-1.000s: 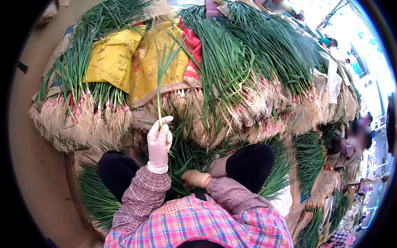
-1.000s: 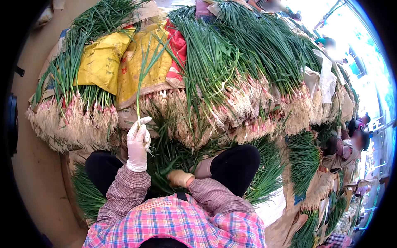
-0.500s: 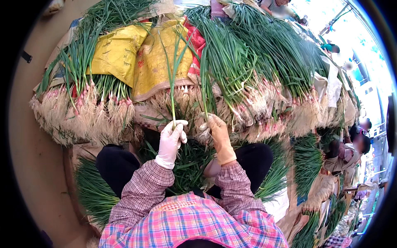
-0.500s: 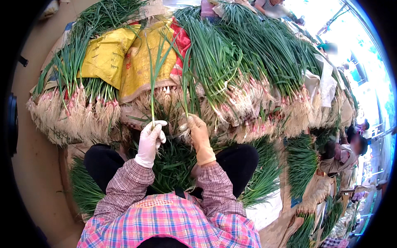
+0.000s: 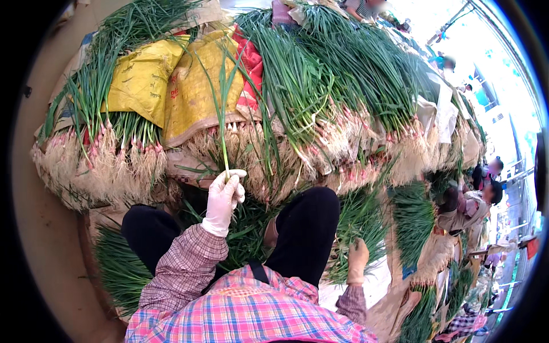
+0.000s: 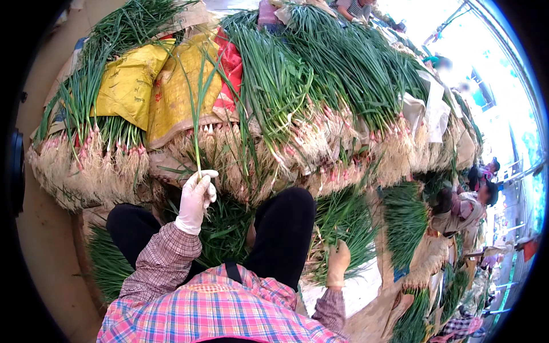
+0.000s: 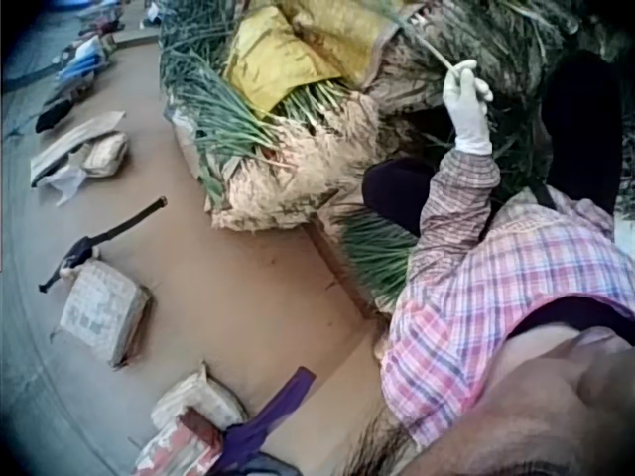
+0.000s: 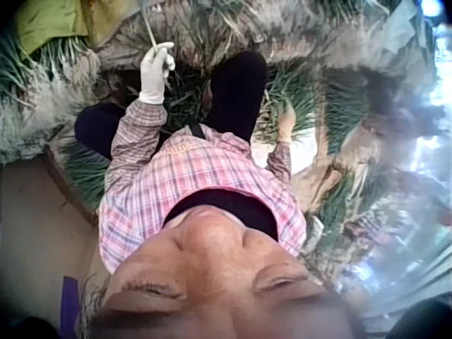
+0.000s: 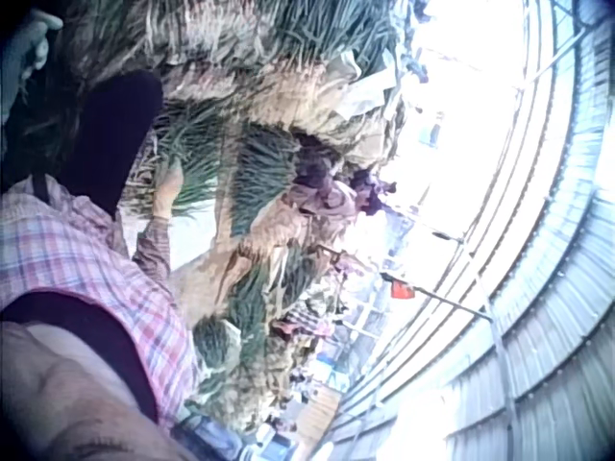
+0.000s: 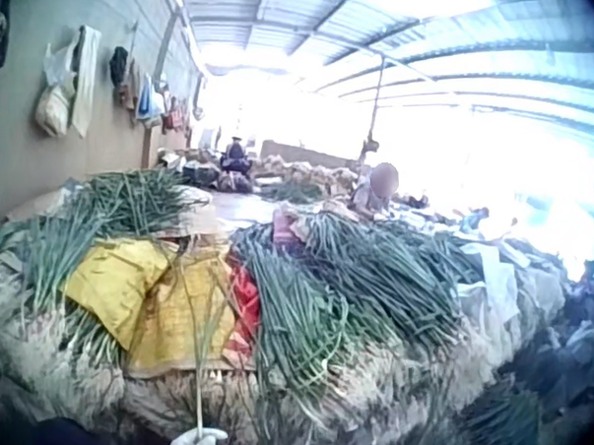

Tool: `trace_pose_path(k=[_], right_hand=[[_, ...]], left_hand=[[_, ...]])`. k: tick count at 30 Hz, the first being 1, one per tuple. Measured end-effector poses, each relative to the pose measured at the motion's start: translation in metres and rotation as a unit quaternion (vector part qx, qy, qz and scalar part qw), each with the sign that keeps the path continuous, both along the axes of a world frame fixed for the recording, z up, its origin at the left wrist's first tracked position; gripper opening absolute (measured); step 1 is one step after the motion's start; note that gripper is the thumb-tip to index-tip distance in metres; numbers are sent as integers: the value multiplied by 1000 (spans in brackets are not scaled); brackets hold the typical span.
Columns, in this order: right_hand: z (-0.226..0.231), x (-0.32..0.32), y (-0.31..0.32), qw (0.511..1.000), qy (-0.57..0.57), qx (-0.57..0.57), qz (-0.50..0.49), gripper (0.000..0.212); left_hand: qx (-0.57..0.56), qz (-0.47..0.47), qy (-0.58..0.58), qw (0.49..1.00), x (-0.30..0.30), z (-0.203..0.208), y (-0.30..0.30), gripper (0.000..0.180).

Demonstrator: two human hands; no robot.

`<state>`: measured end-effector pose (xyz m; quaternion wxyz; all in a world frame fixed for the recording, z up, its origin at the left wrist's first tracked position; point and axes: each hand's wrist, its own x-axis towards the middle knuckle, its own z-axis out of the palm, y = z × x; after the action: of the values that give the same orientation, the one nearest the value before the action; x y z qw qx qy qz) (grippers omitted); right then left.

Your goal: The person sorts green onions by hand, picking individual stalks from a large pile and grouping them together.

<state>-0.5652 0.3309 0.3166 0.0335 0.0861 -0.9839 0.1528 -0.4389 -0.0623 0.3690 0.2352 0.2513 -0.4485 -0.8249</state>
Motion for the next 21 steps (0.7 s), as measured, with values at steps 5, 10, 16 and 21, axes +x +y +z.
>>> trace_pose_path(k=[5, 10, 16, 21], right_hand=[[93, -28, -138, 946, 187, -209, 164, 25], [65, -64, -276, 973, 15, 32, 227, 25], [41, 26, -300, 658, -467, -553, 209, 22], [27, 42, -293, 804, -226, -475, 278, 25]], left_hand=[[27, 10, 8, 1000, 0, -8, 0, 17], [35, -22, 5, 999, -8, -8, 0, 17], [62, -46, -33, 996, -5, -20, -5, 29], [69, -83, 6, 994, 4, -21, -7, 24]])
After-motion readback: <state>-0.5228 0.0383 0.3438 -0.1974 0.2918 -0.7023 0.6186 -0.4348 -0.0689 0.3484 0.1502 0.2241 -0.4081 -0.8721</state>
